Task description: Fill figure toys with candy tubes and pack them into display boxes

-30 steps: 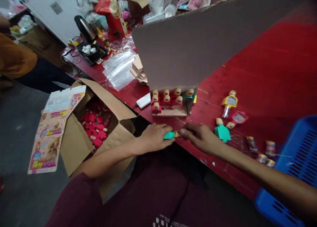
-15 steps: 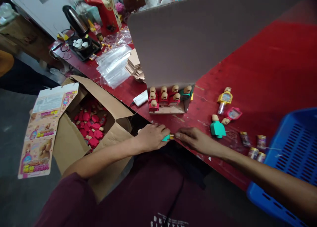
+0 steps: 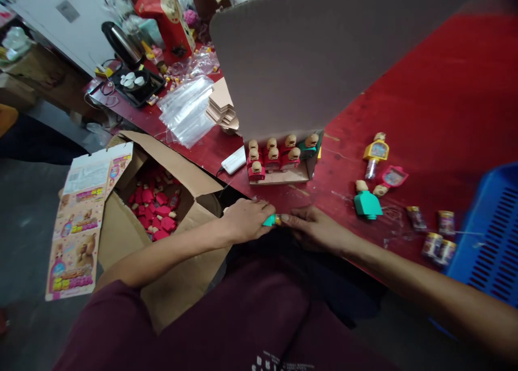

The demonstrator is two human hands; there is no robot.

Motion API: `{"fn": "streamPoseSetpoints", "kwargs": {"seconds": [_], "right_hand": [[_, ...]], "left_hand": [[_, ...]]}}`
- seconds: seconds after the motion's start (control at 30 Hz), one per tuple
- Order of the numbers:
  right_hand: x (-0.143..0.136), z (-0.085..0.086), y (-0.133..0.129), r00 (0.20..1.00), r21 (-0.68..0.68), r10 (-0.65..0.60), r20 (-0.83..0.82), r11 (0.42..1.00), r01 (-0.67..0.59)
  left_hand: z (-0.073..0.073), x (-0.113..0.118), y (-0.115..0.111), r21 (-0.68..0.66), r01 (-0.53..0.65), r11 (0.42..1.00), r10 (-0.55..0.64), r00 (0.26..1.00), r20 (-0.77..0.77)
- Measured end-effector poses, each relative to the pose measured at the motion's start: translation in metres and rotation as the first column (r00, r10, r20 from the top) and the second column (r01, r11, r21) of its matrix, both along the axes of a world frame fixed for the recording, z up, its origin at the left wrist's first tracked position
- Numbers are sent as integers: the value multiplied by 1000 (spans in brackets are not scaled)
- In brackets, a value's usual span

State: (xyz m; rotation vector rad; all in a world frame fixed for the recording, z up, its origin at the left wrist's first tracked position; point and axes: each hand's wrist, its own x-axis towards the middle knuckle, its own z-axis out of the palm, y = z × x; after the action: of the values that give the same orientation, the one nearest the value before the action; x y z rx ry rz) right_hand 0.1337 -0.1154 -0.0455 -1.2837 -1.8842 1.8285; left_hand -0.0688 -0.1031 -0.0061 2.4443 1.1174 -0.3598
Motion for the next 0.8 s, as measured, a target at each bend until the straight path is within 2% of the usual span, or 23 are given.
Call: {"fn": "streamPoseSetpoints", "kwargs": {"seconds": [0.03,0.07,0.1,0.17,0.2,0.23,0.27,0.33,0.4,0.47,0.5,0.53,0.57,0.6,0.67,0.7,0.73,0.77,0.8], "right_hand": [[-1,-1,-1,1000,56,17,18,998,-18],[-2,-3,-1,999,186,28,40,982,-35],[-1,-4,-2,998,357,35,61,933,-55],[0,-8,-3,996,657,31,82,750,-77],[1,-10,-4,997,737,36,73,671,-78],[1,-11,-5,998,769,47,51,636,-69],[1,-11,-6,998,754,58,22,655,-55],[0,-9,-9,998,601,52,-39,799,-19],[-1,-5,-11,997,347,25,-71,938,1],[-1,-2,-14,998,179,18,-59,984,-7],[1,-2,-15,999,180,19,-40,984,-11],[3,-3,-17,1000,247,14,-10,969,-11],[5,-6,-18,1000,368,-2,27,930,-8],[8,-11,-19,998,519,-30,57,855,-4],[13,-24,-20,996,773,-69,58,635,-1],[14,-31,-20,997,840,-62,34,542,5],[15,-38,-20,999,872,-38,4,489,15],[16,-44,-21,1000,879,-2,-22,476,20],[17,-49,-22,999,871,15,-34,491,22]], "left_hand": [[-4,-2,0,-5,-14,1000,14,1000,9],[-7,-5,1,-16,-40,999,40,999,18],[-9,-7,1,-38,-68,997,69,997,26],[-8,-9,3,-83,-117,990,120,992,35],[-6,-9,3,-96,-126,987,130,991,37],[-4,-7,3,-93,-123,988,127,991,36],[-1,-6,1,-79,-109,991,112,993,29],[3,-2,-2,-31,-60,998,60,998,3],[5,1,-5,6,4,1000,-4,1000,-15],[3,3,-5,12,36,999,-36,999,-18],[2,3,-5,0,35,999,-35,999,-16],[0,3,-4,-20,26,999,-26,1000,-16],[-1,3,-3,-45,10,999,-11,1000,-13],[-1,2,-2,-75,-7,997,7,1000,-4],[-2,2,-1,-129,-34,991,37,999,22],[-3,2,-1,-141,-40,989,45,998,32],[-4,3,-1,-140,-39,989,44,998,37],[-5,5,-2,-129,-29,991,34,999,36],[-6,7,-2,-111,-17,994,20,999,25]]}}
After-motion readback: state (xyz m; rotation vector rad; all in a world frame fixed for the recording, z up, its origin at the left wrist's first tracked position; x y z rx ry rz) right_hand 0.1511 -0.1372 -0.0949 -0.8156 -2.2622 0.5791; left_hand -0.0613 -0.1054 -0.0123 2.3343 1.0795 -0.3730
